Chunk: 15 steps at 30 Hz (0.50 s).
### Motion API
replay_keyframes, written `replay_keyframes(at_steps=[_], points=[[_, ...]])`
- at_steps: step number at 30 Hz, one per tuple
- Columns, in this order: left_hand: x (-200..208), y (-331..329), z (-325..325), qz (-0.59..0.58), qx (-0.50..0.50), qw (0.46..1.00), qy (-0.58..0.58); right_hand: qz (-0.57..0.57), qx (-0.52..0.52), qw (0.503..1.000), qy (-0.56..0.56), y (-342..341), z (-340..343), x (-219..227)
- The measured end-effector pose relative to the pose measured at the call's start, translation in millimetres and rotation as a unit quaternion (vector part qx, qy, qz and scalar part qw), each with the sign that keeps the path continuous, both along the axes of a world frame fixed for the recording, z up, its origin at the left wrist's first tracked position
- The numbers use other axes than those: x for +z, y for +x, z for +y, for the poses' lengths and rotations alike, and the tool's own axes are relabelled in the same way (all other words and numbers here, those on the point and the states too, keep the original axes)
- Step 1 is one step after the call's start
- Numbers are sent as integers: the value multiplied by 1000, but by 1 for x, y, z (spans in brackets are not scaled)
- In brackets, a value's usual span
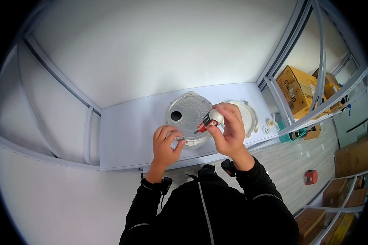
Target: The person uses a screwdriver to tighten screws on the lid of a white cylindrical appliance, then removes the lid to inspect the interior. They continue to tighten screws on the lid and the body of the appliance, then place the lid back on.
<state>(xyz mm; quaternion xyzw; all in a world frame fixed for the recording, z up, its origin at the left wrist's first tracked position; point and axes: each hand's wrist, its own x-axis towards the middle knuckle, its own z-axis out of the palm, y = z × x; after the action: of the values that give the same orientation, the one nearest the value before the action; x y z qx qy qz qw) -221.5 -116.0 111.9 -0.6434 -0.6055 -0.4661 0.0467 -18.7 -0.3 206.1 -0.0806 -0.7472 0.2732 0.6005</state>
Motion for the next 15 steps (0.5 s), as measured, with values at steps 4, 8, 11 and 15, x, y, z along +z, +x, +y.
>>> replay_keyframes(at_steps=[4,8,11,15], points=[[0,-4,2,20,-12,1000,-5,-8,6,1000,-8,-1,-2,-1],[-1,-4,3,37,-18,999,3,-9,19,1000,-3,-6,-4,-1],[-3,7,4,14,-43,999,1,-12,22,1000,1,-8,-5,-2],[-5,25,2,-1,-20,1000,-11,-17,28,999,17,-7,-5,-2]])
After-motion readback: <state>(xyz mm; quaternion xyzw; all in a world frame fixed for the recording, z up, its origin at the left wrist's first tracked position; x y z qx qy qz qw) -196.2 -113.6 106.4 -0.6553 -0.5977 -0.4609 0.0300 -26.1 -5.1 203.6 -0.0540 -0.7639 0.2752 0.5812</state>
